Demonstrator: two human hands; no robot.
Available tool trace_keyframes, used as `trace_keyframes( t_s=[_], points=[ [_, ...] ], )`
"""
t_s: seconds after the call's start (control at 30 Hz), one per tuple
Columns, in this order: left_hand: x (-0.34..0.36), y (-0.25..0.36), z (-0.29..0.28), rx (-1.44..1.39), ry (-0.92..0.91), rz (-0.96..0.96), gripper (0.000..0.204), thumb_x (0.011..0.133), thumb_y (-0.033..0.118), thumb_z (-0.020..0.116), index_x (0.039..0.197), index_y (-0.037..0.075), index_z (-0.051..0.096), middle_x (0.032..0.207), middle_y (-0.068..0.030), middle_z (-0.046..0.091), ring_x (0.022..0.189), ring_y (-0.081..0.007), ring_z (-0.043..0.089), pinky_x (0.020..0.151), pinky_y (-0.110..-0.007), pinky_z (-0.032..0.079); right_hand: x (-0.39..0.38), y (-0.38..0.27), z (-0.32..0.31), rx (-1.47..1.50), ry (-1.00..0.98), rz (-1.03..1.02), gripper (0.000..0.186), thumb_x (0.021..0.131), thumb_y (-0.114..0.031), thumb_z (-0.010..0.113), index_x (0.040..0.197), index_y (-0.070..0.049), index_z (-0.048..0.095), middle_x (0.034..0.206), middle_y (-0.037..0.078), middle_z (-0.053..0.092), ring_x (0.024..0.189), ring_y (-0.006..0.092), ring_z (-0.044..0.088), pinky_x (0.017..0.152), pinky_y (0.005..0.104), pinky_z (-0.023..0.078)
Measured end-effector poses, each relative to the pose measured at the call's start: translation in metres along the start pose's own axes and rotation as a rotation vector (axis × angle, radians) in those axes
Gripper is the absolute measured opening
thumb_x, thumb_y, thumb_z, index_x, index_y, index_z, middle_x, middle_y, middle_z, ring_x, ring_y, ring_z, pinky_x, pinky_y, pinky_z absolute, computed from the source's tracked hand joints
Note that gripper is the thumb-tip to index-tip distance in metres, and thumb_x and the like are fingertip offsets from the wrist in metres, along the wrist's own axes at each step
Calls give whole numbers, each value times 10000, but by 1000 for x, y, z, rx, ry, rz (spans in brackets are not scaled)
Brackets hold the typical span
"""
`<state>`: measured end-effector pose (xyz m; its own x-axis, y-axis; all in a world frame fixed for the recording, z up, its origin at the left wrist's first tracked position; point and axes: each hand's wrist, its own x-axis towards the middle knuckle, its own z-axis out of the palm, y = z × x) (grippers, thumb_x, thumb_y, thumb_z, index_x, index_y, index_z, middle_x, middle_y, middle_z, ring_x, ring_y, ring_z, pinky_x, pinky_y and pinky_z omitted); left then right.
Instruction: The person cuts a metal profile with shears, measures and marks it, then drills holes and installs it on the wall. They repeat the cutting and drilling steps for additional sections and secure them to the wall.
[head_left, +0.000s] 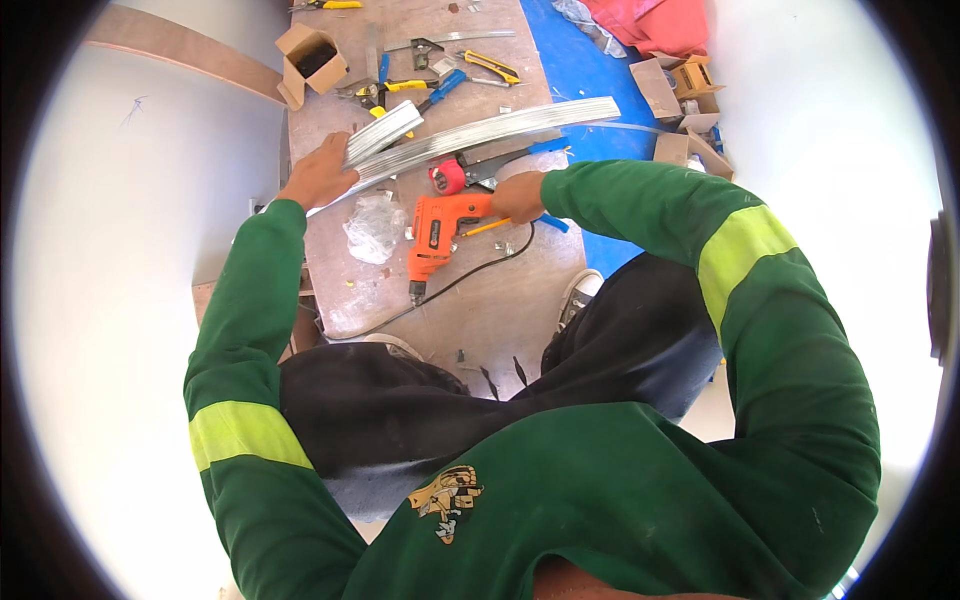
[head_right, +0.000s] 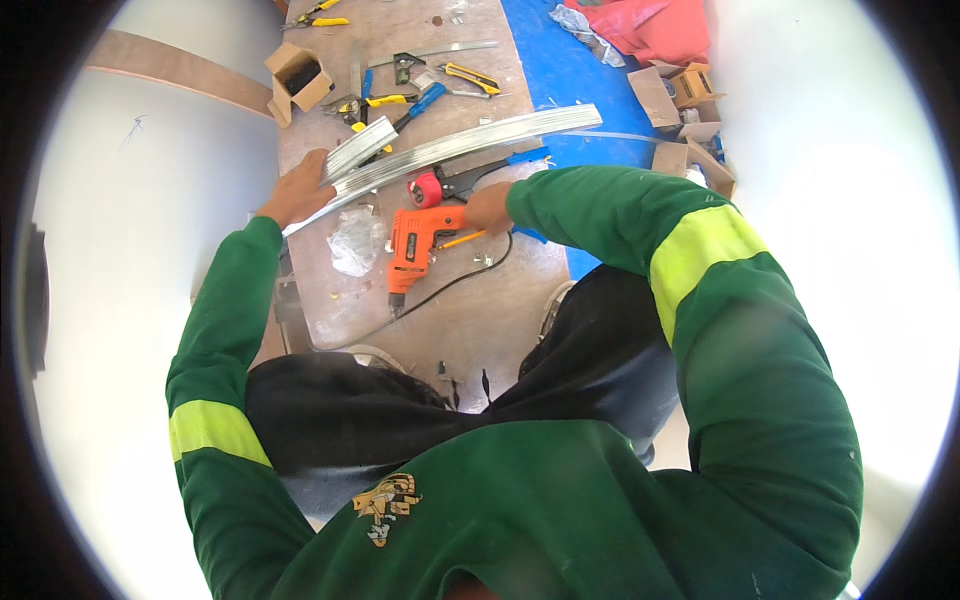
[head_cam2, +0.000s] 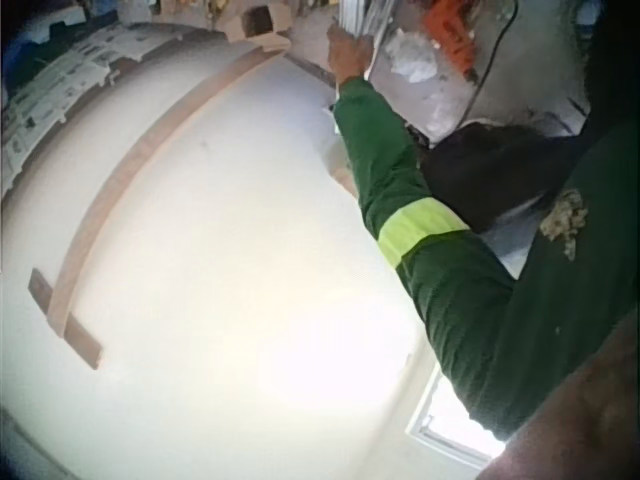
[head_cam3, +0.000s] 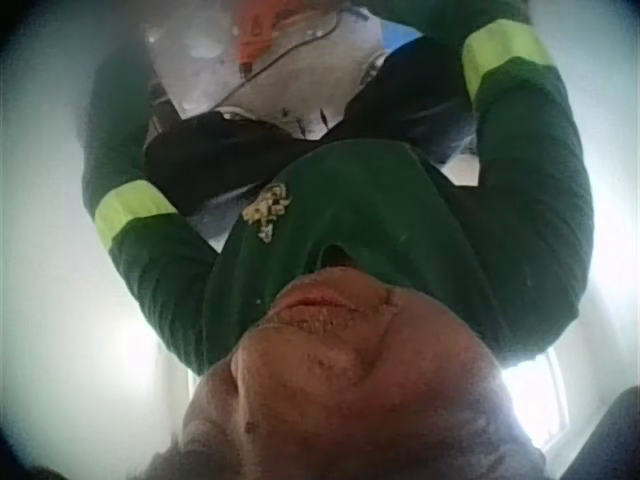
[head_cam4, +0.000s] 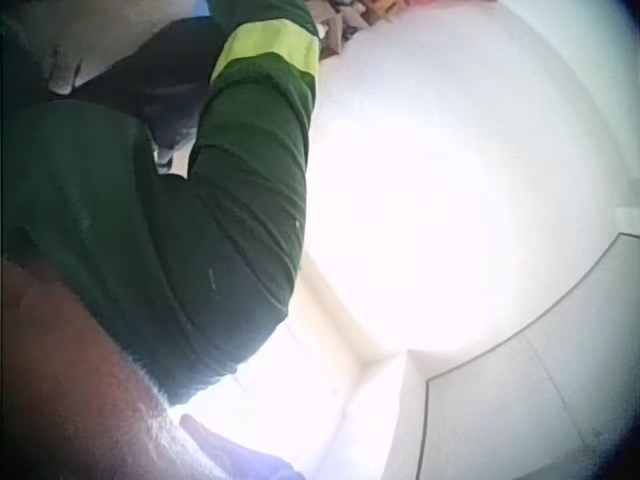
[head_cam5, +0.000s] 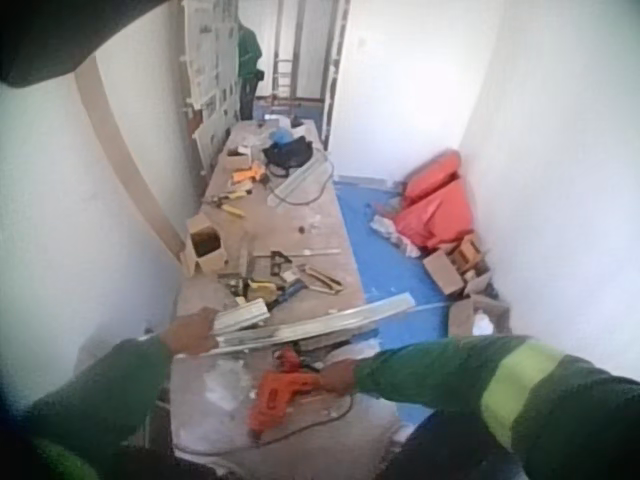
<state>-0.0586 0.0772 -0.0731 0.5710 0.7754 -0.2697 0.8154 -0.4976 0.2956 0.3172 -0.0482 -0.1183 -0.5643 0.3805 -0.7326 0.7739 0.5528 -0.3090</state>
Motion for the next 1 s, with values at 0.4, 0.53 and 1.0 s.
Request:
trace_keyframes(
  t_s=[0.4,0.53,1.0],
  points=[
    [10,1,-5,-25,-42,-88,778,982,443,691,1639,129,418,1551,-264,605,1334,-480,651,1117,-529,526,-2,-19,2,-120,-75,-103,326,855,-263,853,1095,-44,836,1018,185,815,962,408,800,806,537,633],
    [13,4,-7,-75,-59,-112,738,1008,438,665,1621,115,411,1542,-283,604,1342,-488,643,1112,-539,518,-10,-13,-7,-24,51,9,367,904,-337,834,1097,-25,825,1063,214,809,1034,425,787,874,553,625],
    [15,4,-1,-112,-34,-106,678,1075,509,620,1518,21,462,1447,-328,636,1240,-523,678,1065,-558,526,-2,27,-25,48,530,24,333,1026,-328,727,1133,-13,755,1134,226,754,1119,429,745,975,548,591]
  ],
)
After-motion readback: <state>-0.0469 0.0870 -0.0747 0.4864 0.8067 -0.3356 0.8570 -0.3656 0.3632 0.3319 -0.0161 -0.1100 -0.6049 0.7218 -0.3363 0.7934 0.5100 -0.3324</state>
